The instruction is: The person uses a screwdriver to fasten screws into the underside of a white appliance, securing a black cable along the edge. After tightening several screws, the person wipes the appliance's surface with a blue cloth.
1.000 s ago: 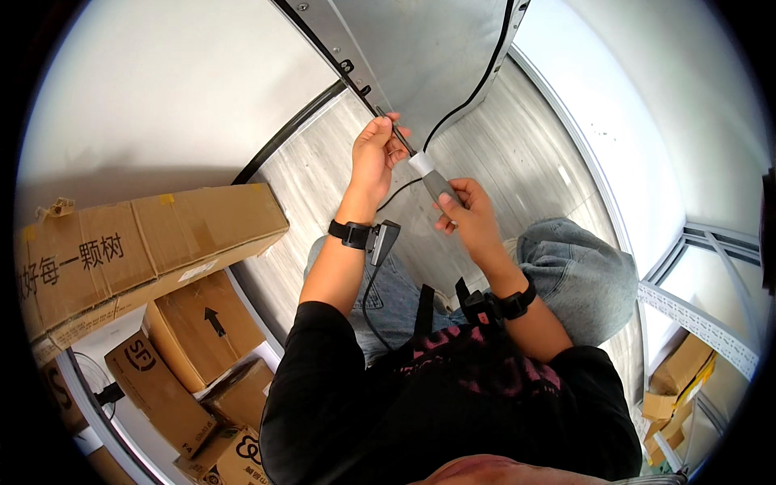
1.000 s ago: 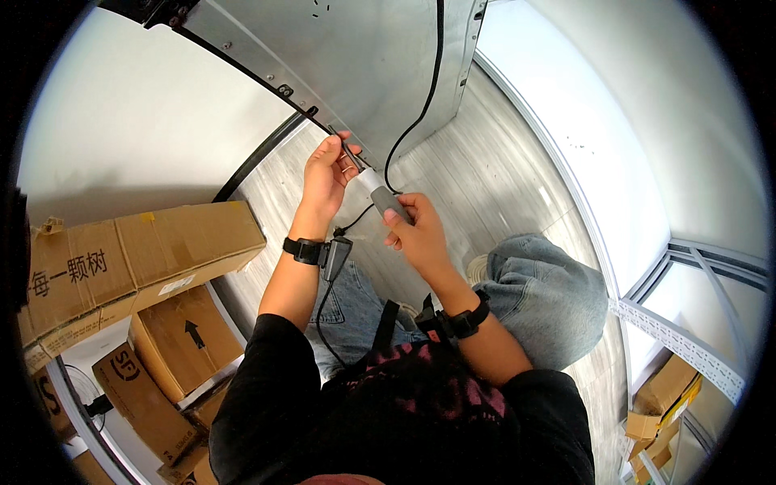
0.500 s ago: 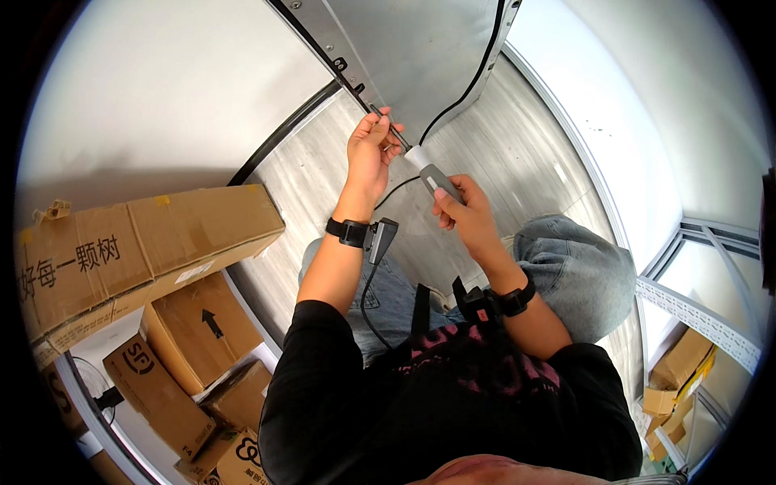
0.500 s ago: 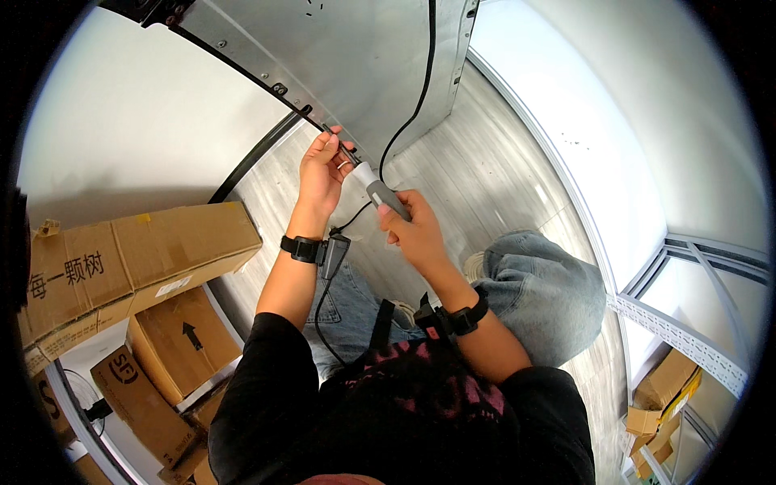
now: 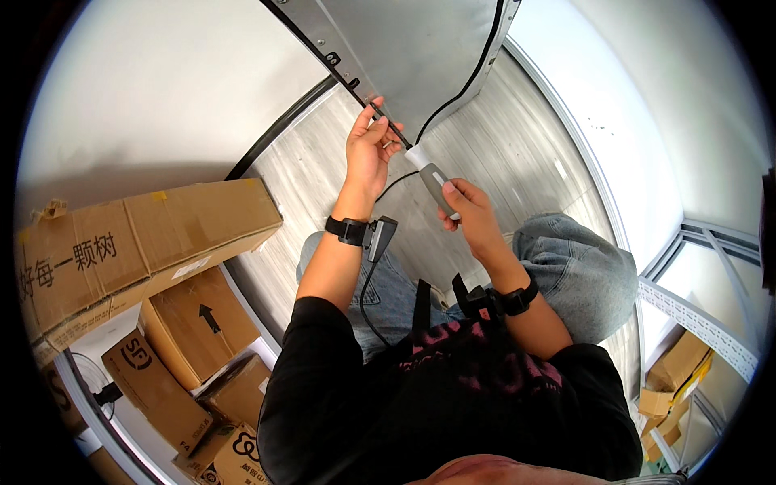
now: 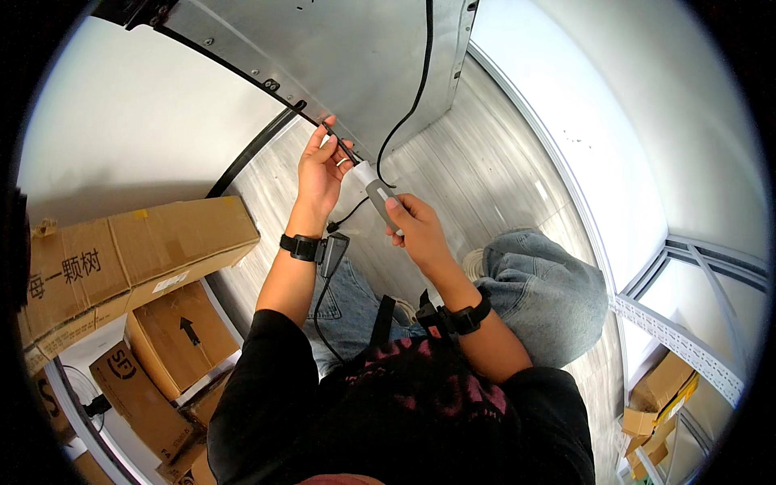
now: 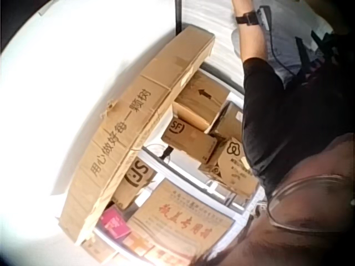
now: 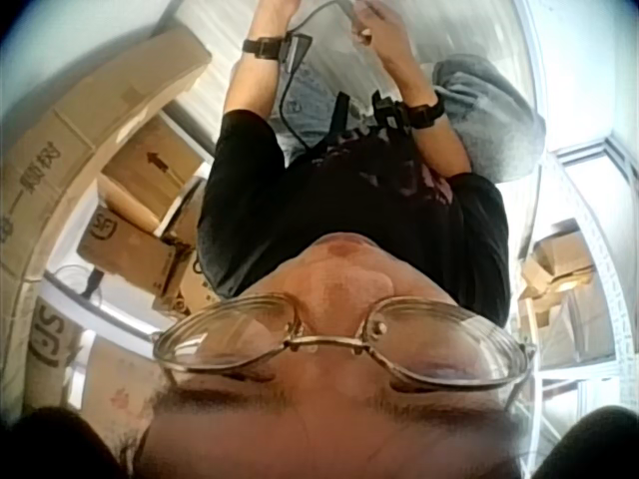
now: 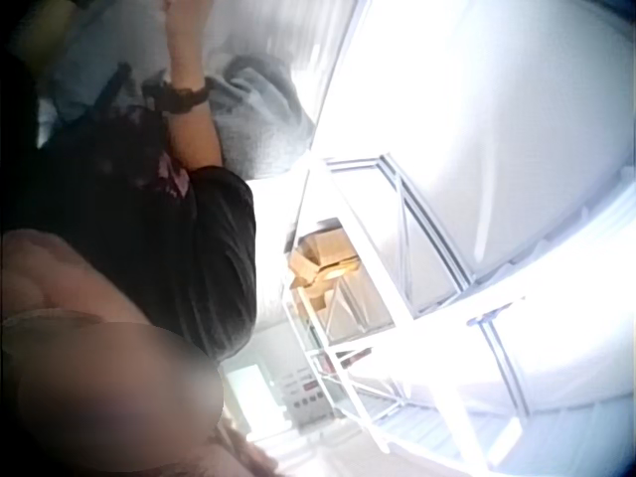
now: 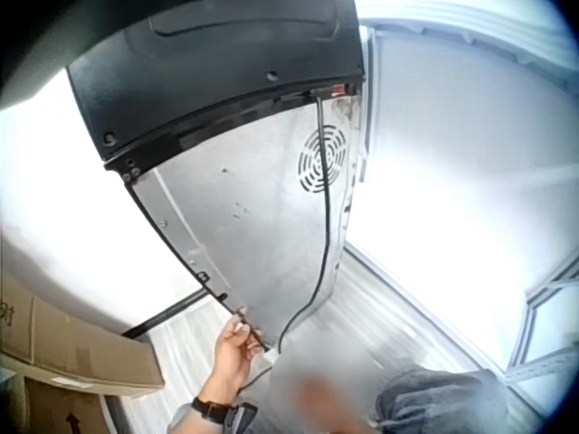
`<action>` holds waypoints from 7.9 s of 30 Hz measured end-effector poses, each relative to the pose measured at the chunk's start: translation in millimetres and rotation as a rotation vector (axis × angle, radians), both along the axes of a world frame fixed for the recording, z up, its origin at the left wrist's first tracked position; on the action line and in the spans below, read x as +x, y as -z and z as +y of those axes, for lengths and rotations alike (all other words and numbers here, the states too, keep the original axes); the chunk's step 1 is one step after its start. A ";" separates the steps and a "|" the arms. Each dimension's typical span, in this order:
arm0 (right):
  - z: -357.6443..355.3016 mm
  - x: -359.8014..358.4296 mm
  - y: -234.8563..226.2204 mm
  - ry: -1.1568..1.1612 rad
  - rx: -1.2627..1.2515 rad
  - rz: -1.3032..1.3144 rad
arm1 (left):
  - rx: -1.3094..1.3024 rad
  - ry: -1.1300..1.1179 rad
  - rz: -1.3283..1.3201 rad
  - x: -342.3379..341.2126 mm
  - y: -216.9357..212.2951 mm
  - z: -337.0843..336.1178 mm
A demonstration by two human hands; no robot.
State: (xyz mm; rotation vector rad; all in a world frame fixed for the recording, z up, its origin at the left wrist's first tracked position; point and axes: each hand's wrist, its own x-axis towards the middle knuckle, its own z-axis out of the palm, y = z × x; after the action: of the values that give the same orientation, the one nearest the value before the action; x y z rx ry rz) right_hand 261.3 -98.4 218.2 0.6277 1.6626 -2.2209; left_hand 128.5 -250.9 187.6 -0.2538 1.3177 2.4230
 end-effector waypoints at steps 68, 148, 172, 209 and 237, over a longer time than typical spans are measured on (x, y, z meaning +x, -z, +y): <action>0.4 -8.5 4.3 0.022 -0.106 -0.117 | 0.001 -0.014 0.054 -12.4 -5.5 -2.1; 198.7 -46.9 -161.0 -0.453 0.523 -0.140 | 0.261 0.182 0.133 22.8 -30.9 116.3; 444.6 83.6 195.0 0.447 0.045 -0.085 | -0.947 0.502 0.903 -33.2 196.0 520.0; 349.8 -54.3 197.7 -0.275 0.740 0.409 | -0.161 0.079 -0.282 -28.6 187.0 268.1; 310.5 -68.6 213.5 -0.334 1.195 0.532 | -0.221 0.128 -0.462 -34.9 238.3 228.3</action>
State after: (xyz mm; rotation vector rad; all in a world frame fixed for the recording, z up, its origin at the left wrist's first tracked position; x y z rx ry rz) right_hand 192.8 212.1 4.7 -0.0873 3.0348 -1.0053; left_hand 93.6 -22.7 -50.7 -0.7160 1.3313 1.9532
